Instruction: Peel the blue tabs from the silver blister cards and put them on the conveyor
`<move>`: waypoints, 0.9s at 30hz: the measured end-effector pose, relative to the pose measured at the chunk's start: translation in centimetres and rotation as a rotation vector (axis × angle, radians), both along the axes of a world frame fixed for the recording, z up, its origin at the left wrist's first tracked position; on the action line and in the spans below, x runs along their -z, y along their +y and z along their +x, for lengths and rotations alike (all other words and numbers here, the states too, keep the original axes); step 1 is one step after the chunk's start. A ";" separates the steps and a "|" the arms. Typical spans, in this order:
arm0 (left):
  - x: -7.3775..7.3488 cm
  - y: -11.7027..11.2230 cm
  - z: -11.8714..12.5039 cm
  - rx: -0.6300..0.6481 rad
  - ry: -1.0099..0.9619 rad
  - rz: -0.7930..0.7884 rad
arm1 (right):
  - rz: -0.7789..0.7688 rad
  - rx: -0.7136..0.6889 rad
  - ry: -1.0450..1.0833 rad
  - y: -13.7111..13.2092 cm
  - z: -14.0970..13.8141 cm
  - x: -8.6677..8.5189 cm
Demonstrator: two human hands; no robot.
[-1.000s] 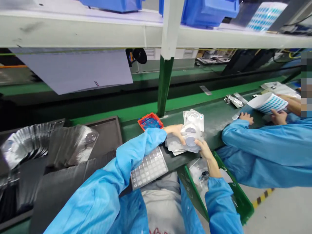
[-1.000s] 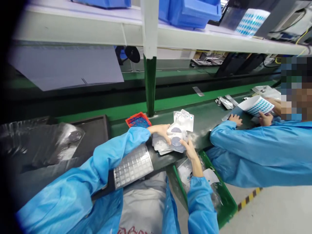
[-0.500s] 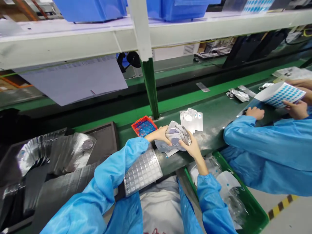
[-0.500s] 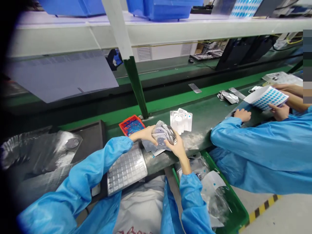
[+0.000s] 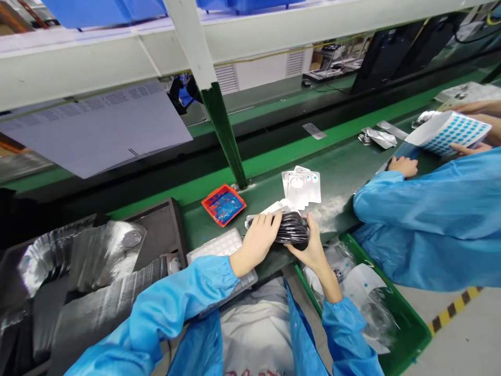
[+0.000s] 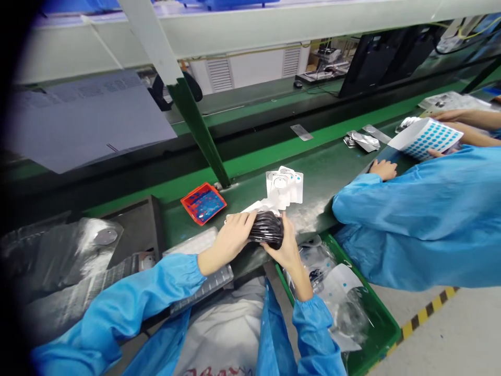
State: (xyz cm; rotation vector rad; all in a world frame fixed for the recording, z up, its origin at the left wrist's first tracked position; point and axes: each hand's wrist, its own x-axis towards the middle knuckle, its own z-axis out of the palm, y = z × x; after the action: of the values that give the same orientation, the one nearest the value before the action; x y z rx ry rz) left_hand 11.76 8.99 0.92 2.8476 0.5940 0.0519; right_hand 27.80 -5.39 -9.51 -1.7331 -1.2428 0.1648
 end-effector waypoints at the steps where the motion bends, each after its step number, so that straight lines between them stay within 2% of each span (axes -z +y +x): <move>1: 0.0 -0.4 0.0 0.010 0.013 0.022 | 0.029 0.018 -0.010 -0.2 -0.4 0.5; 4: 0.1 -0.7 -0.2 0.046 0.066 0.069 | 0.126 0.033 -0.052 -0.3 -1.3 1.6; 8: 0.3 -0.2 -0.8 0.141 0.155 0.159 | 0.174 -0.004 -0.069 -0.1 -1.8 2.2; 11: 0.7 0.1 -1.2 0.161 0.147 0.187 | 0.176 -0.013 -0.051 -0.1 -2.1 2.8; 16: 1.0 -0.3 -1.5 0.177 0.119 0.183 | 0.222 0.047 -0.104 -0.3 -2.7 4.2; 24: 0.5 -1.0 -1.2 0.181 0.153 0.229 | 0.234 0.068 -0.285 -0.5 -2.5 3.5; 27: 0.4 -1.0 -0.9 0.176 0.182 0.222 | 0.235 0.043 -0.261 -0.6 -2.4 3.7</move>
State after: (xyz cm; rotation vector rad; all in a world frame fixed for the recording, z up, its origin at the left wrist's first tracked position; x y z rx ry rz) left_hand 10.83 7.95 0.55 3.1320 0.3899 -0.1847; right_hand 25.44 -5.94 -13.22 -1.6096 -1.3513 -0.2320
